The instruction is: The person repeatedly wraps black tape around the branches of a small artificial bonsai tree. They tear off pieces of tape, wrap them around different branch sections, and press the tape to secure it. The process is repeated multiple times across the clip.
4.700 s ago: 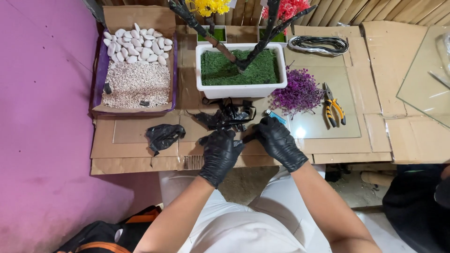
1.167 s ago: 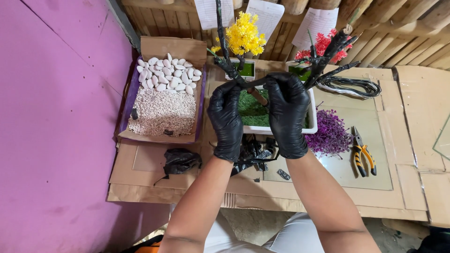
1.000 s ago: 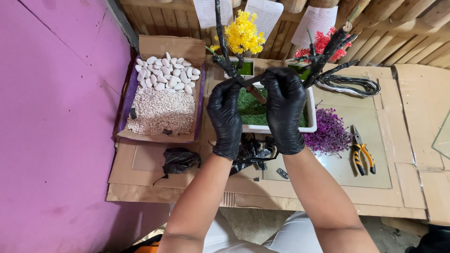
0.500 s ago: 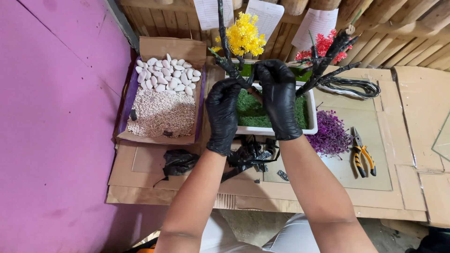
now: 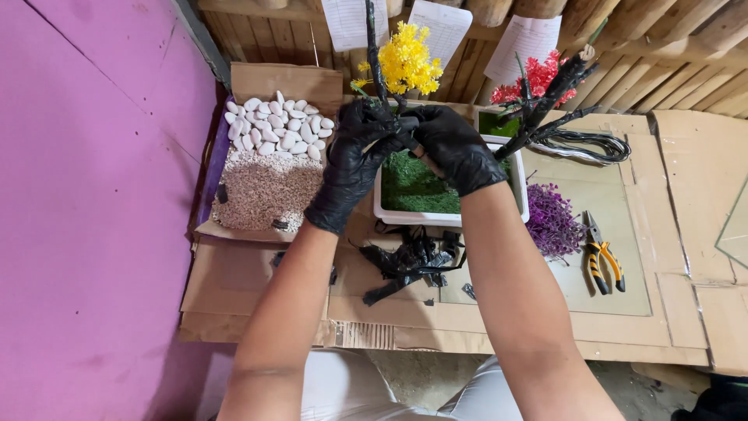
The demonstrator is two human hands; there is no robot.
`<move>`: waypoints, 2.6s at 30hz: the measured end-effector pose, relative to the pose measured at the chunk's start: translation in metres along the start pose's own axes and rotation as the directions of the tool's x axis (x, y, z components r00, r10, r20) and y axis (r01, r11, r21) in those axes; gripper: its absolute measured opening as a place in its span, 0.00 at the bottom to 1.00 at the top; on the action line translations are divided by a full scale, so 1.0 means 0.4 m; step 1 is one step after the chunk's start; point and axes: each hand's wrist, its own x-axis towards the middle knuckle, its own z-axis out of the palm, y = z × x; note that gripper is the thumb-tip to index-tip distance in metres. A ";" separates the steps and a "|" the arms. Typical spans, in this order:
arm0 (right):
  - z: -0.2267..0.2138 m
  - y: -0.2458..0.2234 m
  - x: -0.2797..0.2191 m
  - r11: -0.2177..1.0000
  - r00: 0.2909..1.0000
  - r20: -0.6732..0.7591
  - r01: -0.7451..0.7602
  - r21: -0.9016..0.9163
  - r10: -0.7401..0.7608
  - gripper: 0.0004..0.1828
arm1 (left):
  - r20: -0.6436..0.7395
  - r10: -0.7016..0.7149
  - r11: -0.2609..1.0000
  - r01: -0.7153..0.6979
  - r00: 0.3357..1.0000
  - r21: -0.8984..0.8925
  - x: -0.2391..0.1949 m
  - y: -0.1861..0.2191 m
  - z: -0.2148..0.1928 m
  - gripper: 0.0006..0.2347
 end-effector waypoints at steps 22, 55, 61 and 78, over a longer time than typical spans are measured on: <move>0.258 0.132 -0.312 0.779 0.752 -0.517 0.583 0.231 -0.409 0.17 | 0.302 0.054 0.925 -0.162 0.952 0.345 0.059 -0.012 -0.075 0.10; 0.095 0.035 -0.267 0.383 0.960 0.243 -0.277 0.881 0.136 0.05 | 0.259 -0.067 0.881 -0.064 0.964 0.468 0.036 0.028 -0.048 0.08; 0.027 0.020 -0.219 0.290 0.911 0.372 -0.409 0.865 0.177 0.04 | 0.228 -0.044 0.912 -0.054 0.973 0.407 0.014 0.070 0.008 0.12; 0.051 -0.015 -0.218 0.808 0.800 -0.134 0.588 -0.016 -0.585 0.24 | 0.061 0.021 0.826 -0.051 0.998 0.561 -0.024 0.062 0.032 0.08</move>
